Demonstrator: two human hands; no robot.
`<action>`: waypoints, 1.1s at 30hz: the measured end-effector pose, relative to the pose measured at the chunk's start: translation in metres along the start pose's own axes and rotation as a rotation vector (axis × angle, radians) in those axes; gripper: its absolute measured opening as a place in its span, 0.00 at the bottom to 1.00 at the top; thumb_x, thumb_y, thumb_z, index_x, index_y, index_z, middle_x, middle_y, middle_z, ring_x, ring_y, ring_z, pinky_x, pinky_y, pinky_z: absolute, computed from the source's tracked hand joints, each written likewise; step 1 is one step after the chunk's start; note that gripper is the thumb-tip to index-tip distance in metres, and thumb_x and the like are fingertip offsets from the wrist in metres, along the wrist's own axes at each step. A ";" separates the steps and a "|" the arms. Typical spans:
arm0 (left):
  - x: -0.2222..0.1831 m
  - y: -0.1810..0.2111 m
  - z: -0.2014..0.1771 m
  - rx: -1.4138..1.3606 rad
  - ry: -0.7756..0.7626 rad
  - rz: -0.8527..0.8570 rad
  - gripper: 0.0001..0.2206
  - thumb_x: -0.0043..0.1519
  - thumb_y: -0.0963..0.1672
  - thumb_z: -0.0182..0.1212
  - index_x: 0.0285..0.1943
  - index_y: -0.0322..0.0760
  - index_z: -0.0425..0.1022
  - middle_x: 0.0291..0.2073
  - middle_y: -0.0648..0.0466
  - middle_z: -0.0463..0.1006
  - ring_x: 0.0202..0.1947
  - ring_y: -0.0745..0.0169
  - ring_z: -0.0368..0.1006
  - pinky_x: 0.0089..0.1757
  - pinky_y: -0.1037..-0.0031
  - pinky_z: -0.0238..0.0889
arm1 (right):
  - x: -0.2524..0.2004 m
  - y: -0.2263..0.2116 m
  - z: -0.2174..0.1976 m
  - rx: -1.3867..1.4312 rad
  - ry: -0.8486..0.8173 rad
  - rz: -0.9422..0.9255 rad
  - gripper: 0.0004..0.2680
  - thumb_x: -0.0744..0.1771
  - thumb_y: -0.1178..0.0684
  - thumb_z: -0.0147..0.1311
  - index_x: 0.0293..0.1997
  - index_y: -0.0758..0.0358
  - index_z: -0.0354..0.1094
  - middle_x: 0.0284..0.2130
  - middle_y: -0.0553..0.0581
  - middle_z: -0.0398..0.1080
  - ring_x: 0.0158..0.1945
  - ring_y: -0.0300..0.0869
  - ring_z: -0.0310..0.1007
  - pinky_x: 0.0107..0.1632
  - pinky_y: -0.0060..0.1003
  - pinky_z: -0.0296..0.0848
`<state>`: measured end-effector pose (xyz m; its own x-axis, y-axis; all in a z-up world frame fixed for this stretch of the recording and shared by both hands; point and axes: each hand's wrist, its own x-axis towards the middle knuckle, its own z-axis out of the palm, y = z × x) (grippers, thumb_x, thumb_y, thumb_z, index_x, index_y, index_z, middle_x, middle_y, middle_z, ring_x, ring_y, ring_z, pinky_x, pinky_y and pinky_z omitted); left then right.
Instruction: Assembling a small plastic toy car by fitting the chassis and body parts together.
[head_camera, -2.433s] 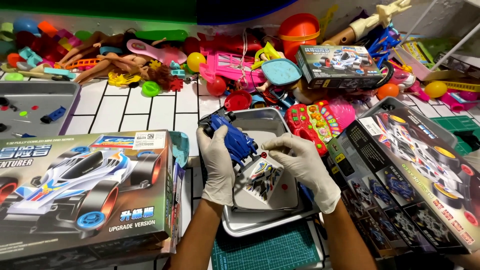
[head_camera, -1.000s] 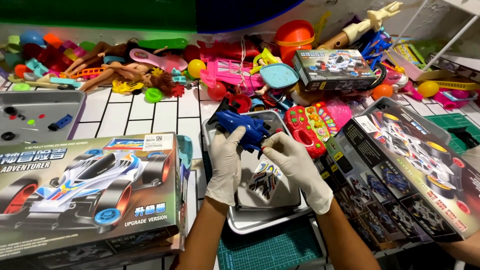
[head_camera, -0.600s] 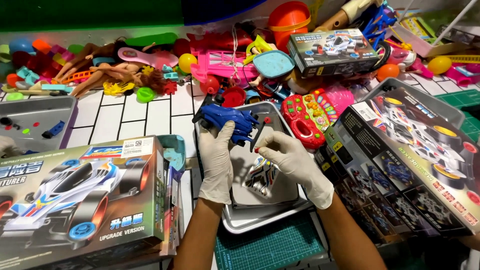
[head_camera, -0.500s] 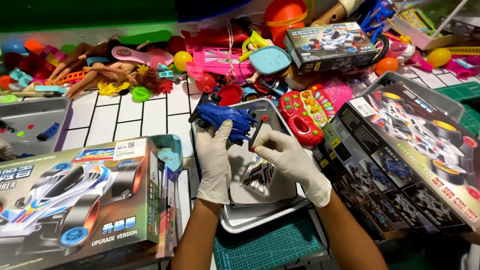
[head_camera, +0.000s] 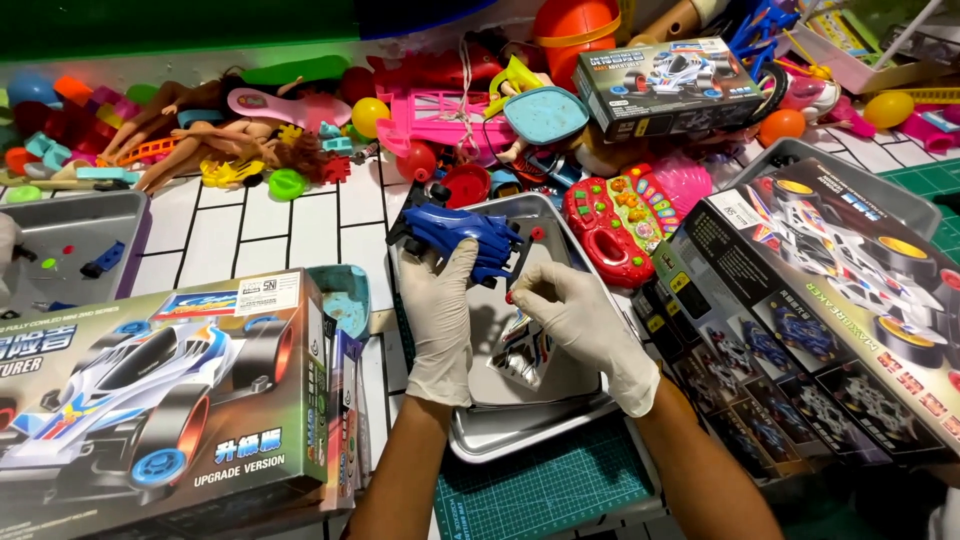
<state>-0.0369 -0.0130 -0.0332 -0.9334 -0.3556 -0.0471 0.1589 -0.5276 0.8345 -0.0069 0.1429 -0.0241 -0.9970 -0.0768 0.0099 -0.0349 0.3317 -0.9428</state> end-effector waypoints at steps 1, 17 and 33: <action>0.000 -0.002 0.000 -0.002 0.002 0.000 0.32 0.53 0.39 0.73 0.67 0.44 0.62 0.53 0.50 0.77 0.45 0.62 0.73 0.36 0.70 0.80 | 0.000 0.002 0.001 -0.002 -0.002 0.000 0.03 0.63 0.57 0.66 0.35 0.59 0.78 0.23 0.51 0.74 0.31 0.35 0.71 0.39 0.31 0.72; 0.008 -0.015 -0.012 0.028 0.096 0.058 0.29 0.54 0.40 0.74 0.63 0.46 0.64 0.49 0.49 0.78 0.48 0.57 0.75 0.36 0.66 0.80 | 0.000 0.016 0.006 -0.095 0.193 -0.467 0.04 0.65 0.60 0.64 0.39 0.56 0.77 0.29 0.50 0.76 0.34 0.36 0.75 0.42 0.32 0.76; 0.014 -0.025 -0.016 0.049 0.157 0.043 0.27 0.52 0.40 0.76 0.59 0.46 0.66 0.46 0.50 0.79 0.45 0.58 0.76 0.32 0.66 0.80 | -0.003 0.015 0.016 -0.706 0.339 -1.058 0.07 0.64 0.62 0.61 0.41 0.55 0.71 0.32 0.50 0.72 0.33 0.46 0.72 0.38 0.39 0.71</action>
<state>-0.0488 -0.0167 -0.0635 -0.8638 -0.4951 -0.0932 0.1776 -0.4724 0.8633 -0.0036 0.1332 -0.0431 -0.4295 -0.3974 0.8109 -0.7296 0.6819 -0.0522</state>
